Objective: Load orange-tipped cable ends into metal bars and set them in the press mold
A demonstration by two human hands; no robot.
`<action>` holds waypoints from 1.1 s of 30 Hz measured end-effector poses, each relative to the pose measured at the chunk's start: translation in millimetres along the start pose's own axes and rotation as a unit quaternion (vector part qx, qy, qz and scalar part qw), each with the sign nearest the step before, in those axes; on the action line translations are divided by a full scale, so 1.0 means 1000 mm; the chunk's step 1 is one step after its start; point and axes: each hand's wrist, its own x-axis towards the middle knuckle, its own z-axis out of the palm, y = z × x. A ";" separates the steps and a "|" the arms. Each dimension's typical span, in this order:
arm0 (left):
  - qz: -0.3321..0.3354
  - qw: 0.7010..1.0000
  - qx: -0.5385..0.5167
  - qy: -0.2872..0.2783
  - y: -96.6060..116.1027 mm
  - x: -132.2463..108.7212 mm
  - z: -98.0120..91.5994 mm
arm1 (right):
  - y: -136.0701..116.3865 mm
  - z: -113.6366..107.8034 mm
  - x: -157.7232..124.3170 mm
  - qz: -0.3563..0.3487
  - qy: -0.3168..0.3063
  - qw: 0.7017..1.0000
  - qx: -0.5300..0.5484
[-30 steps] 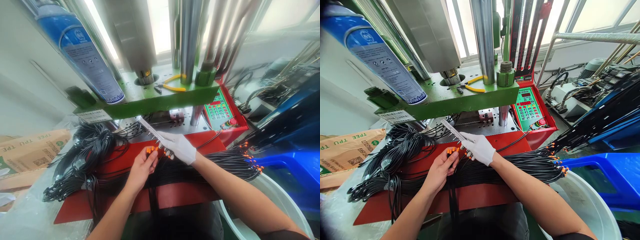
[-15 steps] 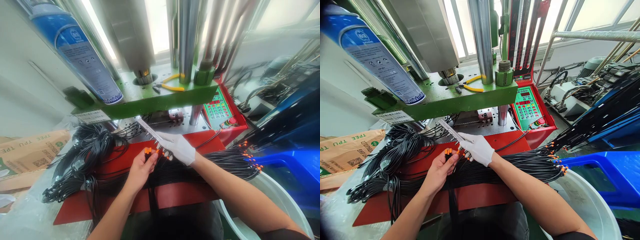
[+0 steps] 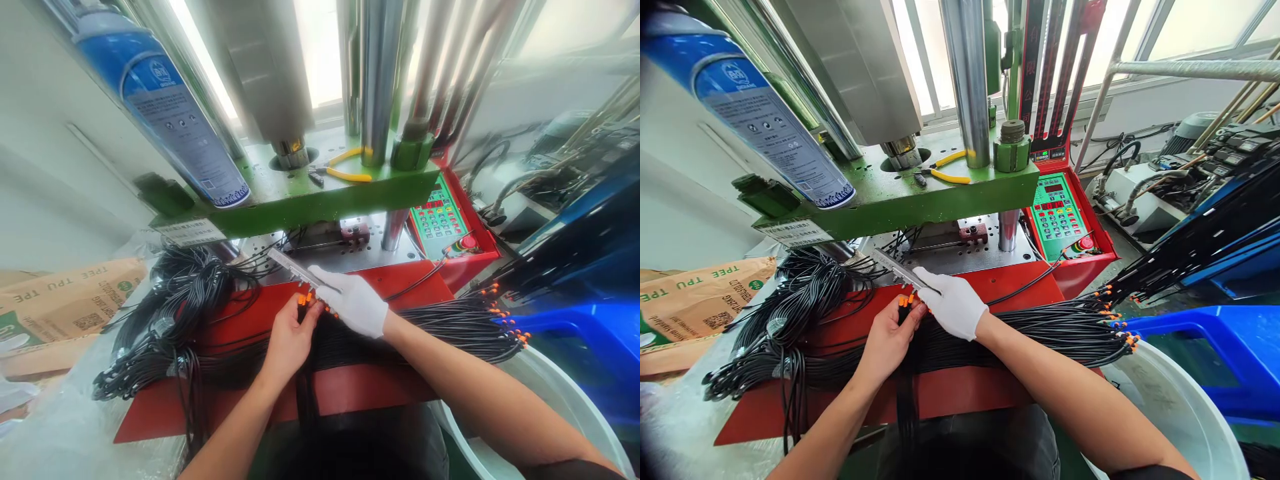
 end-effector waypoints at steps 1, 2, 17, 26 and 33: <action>0.002 1.000 -0.006 -0.002 0.000 0.000 0.001 | 0.001 0.000 0.000 -0.002 -0.010 1.000 0.013; 0.002 1.000 -0.025 -0.008 0.001 0.000 0.001 | 0.002 -0.001 0.001 -0.002 -0.024 0.999 0.033; -0.064 0.969 -0.226 -0.072 0.008 -0.001 -0.013 | -0.004 -0.009 0.000 -0.026 -0.081 0.996 0.027; -0.031 0.972 -0.218 -0.079 0.001 -0.003 -0.016 | -0.006 -0.009 -0.001 -0.009 -0.095 0.995 0.021; -0.018 0.973 -0.206 -0.106 -0.001 -0.002 -0.018 | -0.013 -0.010 -0.002 0.015 -0.118 0.993 0.018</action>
